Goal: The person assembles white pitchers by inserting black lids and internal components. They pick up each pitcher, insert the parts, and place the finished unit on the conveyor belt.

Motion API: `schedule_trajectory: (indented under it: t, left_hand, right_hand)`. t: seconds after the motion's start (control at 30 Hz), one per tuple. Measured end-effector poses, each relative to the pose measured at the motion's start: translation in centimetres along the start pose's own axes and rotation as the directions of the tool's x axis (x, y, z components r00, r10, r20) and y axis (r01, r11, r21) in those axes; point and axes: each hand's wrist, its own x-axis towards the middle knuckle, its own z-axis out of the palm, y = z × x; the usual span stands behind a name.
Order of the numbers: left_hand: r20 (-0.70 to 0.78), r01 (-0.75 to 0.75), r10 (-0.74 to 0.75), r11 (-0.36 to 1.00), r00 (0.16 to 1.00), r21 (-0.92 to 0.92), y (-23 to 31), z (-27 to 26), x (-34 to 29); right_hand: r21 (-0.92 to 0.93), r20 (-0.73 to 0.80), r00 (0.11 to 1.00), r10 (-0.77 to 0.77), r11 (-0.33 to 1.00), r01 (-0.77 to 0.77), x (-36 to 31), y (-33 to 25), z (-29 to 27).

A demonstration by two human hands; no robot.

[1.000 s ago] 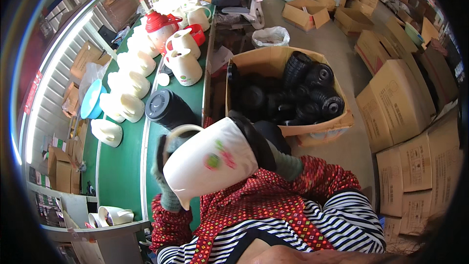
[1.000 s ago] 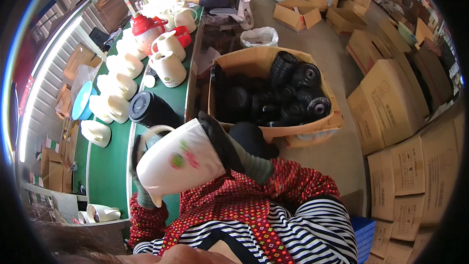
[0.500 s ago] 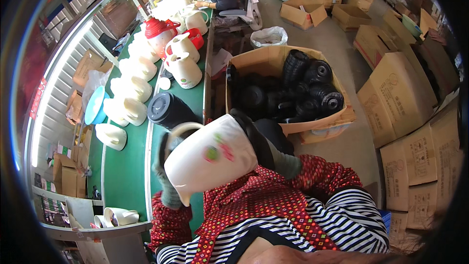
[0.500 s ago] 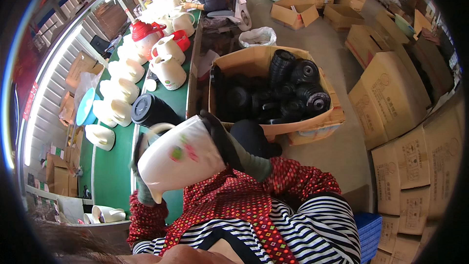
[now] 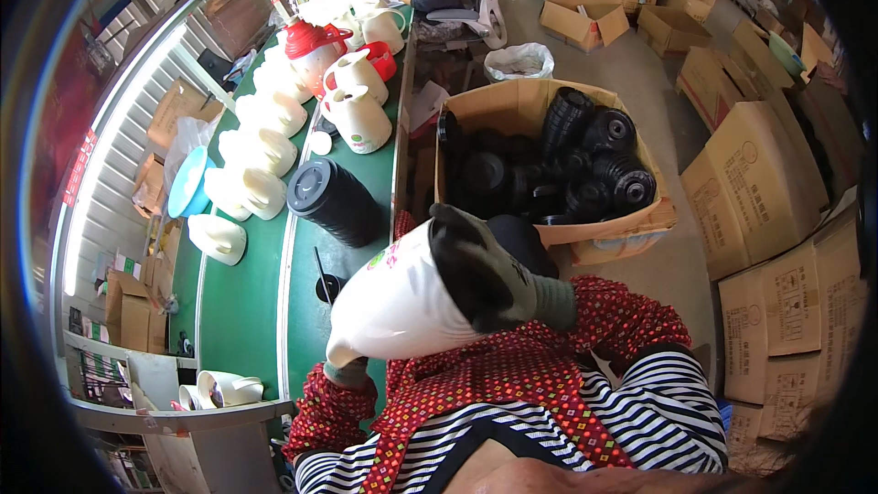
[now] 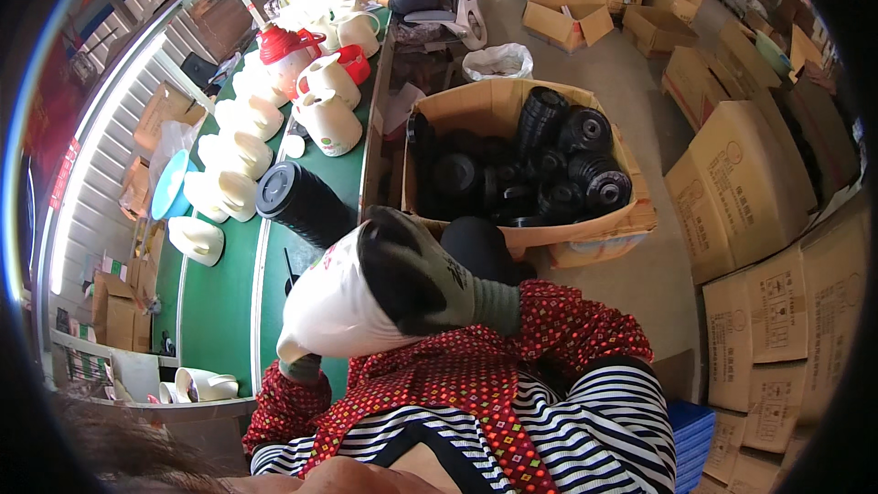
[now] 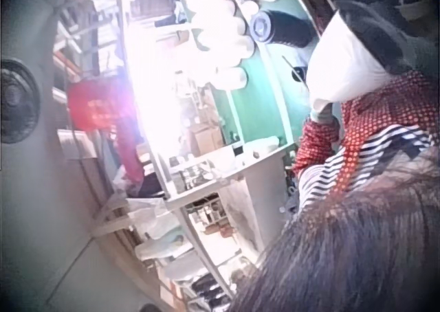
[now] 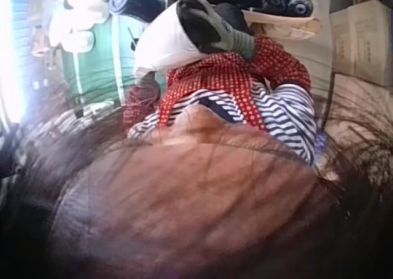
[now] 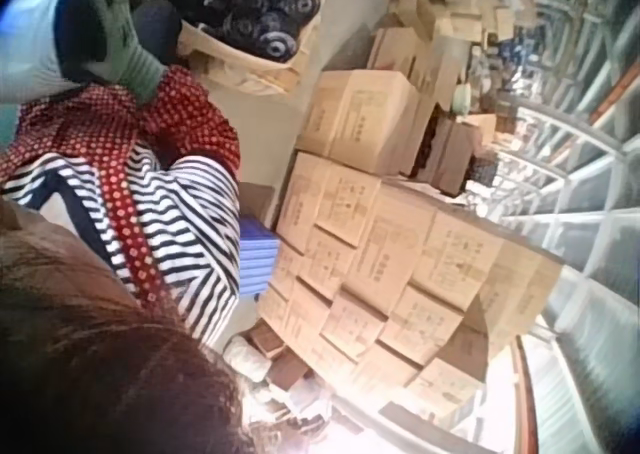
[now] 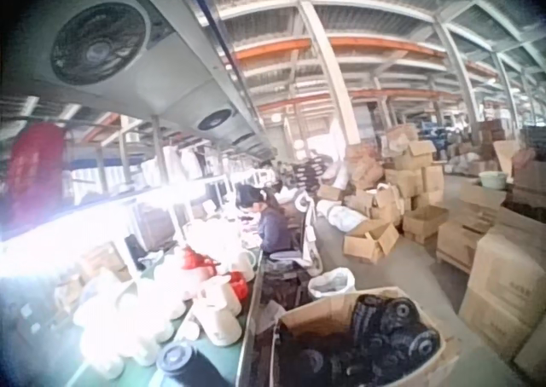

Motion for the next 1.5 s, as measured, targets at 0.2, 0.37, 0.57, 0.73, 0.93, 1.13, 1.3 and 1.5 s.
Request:
schedule_trajectory:
  t: [0.2, 0.37, 0.57, 0.73, 0.93, 1.13, 1.3, 1.5]
  left_hand:
    - [0.101, -0.275, 0.258, 0.851, 0.961, 0.448, 2.7, -3.0, 1.6]
    - [-0.055, 0.031, -0.035, 0.997, 0.998, -0.072, -0.4, -1.6, -0.7]
    - [0.068, 0.233, -0.224, 0.895, 0.972, -0.380, -4.2, 1.6, -0.8]
    - [0.038, 0.223, -0.226, 0.899, 0.973, -0.376, -4.7, 0.5, -0.4]
    - [0.078, -0.172, 0.154, 0.918, 0.985, 0.358, 0.4, -2.1, 2.5]
    - [0.344, -0.346, 0.117, 0.578, 0.931, 0.739, 5.3, -1.9, 4.5]
    - [0.245, -0.212, -0.105, 0.257, 0.964, 0.943, 5.2, -0.9, 5.9]
    - [0.426, -0.389, 0.089, 0.603, 0.900, 0.697, 7.5, -2.6, 5.1]
  right_hand:
    - [0.721, -0.046, 0.791, 0.610, 0.569, -0.396, -4.3, 4.2, 2.6]
    - [-0.051, 0.040, 0.986, 0.163, 0.986, -0.161, -1.1, 0.6, 0.1]
    - [-0.358, 0.499, 0.866, -0.037, 0.901, 0.245, 4.7, -3.8, -1.1]
    - [-0.281, 0.158, 0.986, -0.046, 0.955, 0.090, 2.3, -0.7, -0.1]
    - [0.854, -0.151, 0.765, 0.626, 0.472, -0.218, -6.2, 10.4, 4.3]
    - [0.746, 0.037, 0.756, 0.654, 0.485, -0.456, -10.6, 14.9, 3.9]
    - [0.072, -0.012, 0.908, 0.419, 0.906, -0.417, -1.1, 5.4, 3.7]
    - [-0.475, 0.407, 0.867, 0.289, 0.877, -0.070, 2.8, 2.6, 2.0]
